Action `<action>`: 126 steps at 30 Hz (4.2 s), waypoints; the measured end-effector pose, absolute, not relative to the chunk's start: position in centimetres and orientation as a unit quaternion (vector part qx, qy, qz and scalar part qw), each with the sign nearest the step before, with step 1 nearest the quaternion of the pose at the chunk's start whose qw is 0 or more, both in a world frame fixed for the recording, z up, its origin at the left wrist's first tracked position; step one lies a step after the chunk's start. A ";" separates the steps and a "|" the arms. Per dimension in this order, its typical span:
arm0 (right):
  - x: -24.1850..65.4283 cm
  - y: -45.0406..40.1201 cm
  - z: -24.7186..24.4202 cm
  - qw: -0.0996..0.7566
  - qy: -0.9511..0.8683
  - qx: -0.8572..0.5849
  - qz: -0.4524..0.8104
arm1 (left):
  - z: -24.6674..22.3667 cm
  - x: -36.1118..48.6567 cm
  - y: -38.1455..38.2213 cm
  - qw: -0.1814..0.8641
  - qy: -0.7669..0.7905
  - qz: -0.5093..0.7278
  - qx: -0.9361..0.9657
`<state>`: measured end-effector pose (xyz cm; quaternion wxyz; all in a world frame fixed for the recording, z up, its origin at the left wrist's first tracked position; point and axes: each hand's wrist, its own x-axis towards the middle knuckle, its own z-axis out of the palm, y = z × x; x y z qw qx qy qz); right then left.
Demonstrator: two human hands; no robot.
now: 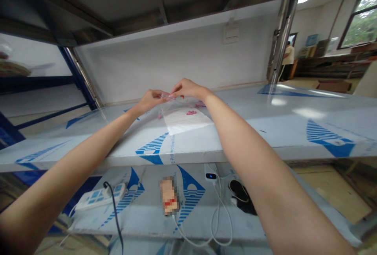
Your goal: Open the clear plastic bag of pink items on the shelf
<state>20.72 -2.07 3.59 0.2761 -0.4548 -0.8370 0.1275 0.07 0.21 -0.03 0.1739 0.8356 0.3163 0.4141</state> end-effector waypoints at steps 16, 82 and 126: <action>23.4 0.5 2.3 0.075 -0.751 -0.627 0.193 | 0.2 -0.6 0.2 0.218 0.310 0.408 0.830; 23.5 1.4 1.9 0.018 -0.787 -0.561 0.257 | 0.4 -0.2 -0.2 0.224 0.296 0.407 0.835; 23.1 0.6 2.0 0.033 -0.827 -0.500 0.256 | 0.6 -0.2 -0.4 0.214 0.300 0.410 0.834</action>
